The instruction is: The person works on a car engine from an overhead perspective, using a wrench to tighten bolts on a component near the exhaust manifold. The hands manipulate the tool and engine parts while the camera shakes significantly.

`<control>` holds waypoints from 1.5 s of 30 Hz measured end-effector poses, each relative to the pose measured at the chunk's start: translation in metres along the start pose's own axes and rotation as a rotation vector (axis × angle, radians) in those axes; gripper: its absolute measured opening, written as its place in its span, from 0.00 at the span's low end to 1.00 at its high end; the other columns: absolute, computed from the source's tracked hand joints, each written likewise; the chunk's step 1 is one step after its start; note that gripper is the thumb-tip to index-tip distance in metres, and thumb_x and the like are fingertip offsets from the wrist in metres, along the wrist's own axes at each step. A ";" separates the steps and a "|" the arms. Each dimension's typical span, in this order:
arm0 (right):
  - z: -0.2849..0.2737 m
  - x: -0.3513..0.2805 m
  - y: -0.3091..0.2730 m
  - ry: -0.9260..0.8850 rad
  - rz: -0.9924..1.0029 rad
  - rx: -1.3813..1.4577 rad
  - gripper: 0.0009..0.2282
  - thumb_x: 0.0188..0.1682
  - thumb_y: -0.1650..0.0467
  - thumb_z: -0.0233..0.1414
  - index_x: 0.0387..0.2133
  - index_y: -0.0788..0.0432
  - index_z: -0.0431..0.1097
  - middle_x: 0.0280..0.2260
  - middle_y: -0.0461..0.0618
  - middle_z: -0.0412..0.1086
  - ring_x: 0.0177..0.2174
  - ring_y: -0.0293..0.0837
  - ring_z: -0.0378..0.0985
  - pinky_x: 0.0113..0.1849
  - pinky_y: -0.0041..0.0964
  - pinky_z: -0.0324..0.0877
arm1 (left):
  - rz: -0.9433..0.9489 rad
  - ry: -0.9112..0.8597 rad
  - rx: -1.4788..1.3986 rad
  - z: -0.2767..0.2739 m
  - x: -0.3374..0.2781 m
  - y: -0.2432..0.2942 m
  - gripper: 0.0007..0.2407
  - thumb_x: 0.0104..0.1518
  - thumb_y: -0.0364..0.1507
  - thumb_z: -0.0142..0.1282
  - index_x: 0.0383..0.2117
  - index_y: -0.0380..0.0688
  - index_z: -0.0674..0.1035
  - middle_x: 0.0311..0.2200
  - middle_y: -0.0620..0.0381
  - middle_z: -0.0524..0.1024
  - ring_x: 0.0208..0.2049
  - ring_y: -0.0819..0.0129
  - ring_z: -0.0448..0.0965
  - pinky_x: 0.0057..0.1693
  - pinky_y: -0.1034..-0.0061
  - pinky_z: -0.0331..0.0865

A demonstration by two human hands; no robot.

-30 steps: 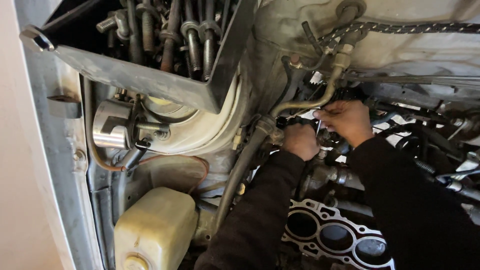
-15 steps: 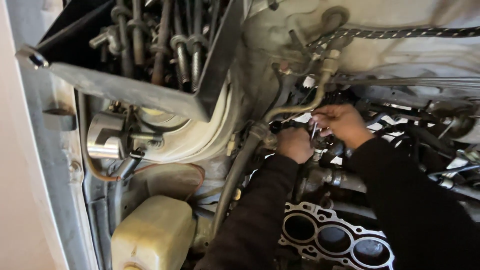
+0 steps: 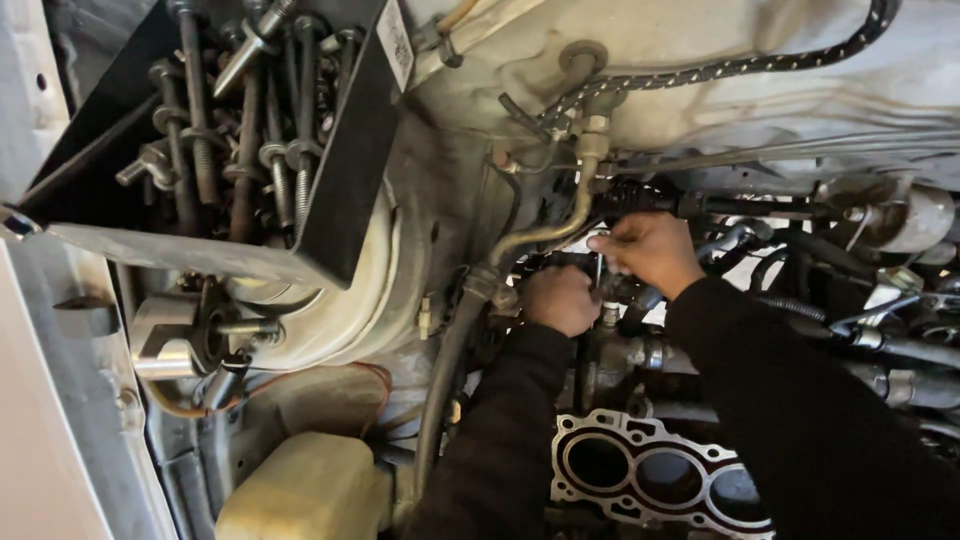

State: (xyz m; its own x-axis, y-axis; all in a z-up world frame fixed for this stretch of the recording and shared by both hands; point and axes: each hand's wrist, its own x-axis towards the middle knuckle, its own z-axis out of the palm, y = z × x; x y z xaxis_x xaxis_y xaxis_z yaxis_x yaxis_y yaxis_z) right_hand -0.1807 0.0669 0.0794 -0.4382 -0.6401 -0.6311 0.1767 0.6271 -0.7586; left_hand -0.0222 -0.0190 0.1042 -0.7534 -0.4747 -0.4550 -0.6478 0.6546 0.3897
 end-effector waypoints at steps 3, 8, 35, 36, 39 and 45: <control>-0.006 0.013 0.014 -0.090 -0.153 0.076 0.16 0.47 0.69 0.62 0.47 0.66 0.75 0.39 0.53 0.78 0.36 0.39 0.79 0.36 0.34 0.75 | 0.003 -0.008 0.049 -0.003 0.000 0.001 0.12 0.49 0.42 0.59 0.22 0.49 0.85 0.28 0.47 0.82 0.33 0.46 0.83 0.42 0.51 0.76; -0.001 0.005 0.002 -0.183 -0.174 0.234 0.13 0.46 0.68 0.59 0.44 0.61 0.77 0.36 0.43 0.79 0.34 0.33 0.81 0.33 0.33 0.75 | -0.033 -0.022 0.031 -0.008 -0.001 0.005 0.14 0.48 0.44 0.59 0.21 0.49 0.85 0.28 0.47 0.81 0.32 0.45 0.82 0.40 0.50 0.75; 0.007 0.004 0.002 -0.021 -0.111 0.010 0.17 0.45 0.68 0.65 0.45 0.64 0.76 0.37 0.51 0.79 0.32 0.39 0.80 0.29 0.34 0.77 | -0.047 -0.022 0.063 -0.006 -0.004 0.007 0.15 0.52 0.45 0.60 0.25 0.47 0.85 0.31 0.45 0.82 0.34 0.45 0.82 0.43 0.51 0.75; 0.006 0.010 0.011 -0.093 -0.137 0.075 0.16 0.45 0.68 0.62 0.46 0.62 0.76 0.37 0.49 0.79 0.32 0.37 0.79 0.28 0.33 0.77 | -0.057 -0.013 0.060 -0.009 -0.004 0.009 0.16 0.51 0.46 0.60 0.25 0.47 0.85 0.31 0.46 0.82 0.34 0.45 0.82 0.42 0.51 0.75; 0.006 0.004 0.000 -0.114 -0.136 0.107 0.15 0.46 0.68 0.61 0.44 0.63 0.77 0.36 0.49 0.80 0.31 0.37 0.79 0.27 0.34 0.76 | -0.092 -0.053 0.045 -0.021 -0.003 0.015 0.17 0.52 0.47 0.60 0.26 0.47 0.85 0.31 0.45 0.82 0.35 0.45 0.82 0.42 0.51 0.75; 0.003 0.004 -0.008 -0.115 -0.087 0.103 0.14 0.43 0.68 0.65 0.39 0.64 0.79 0.33 0.51 0.80 0.29 0.37 0.79 0.28 0.33 0.75 | -0.059 0.035 0.007 -0.005 -0.005 0.003 0.16 0.51 0.46 0.61 0.27 0.46 0.85 0.29 0.44 0.82 0.33 0.44 0.83 0.41 0.51 0.75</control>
State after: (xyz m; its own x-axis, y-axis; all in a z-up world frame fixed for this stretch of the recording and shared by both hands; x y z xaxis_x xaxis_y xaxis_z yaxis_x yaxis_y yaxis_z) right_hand -0.1812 0.0576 0.0821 -0.3534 -0.7398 -0.5725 0.2348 0.5222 -0.8198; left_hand -0.0213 -0.0178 0.1115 -0.7172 -0.5333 -0.4485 -0.6909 0.6285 0.3574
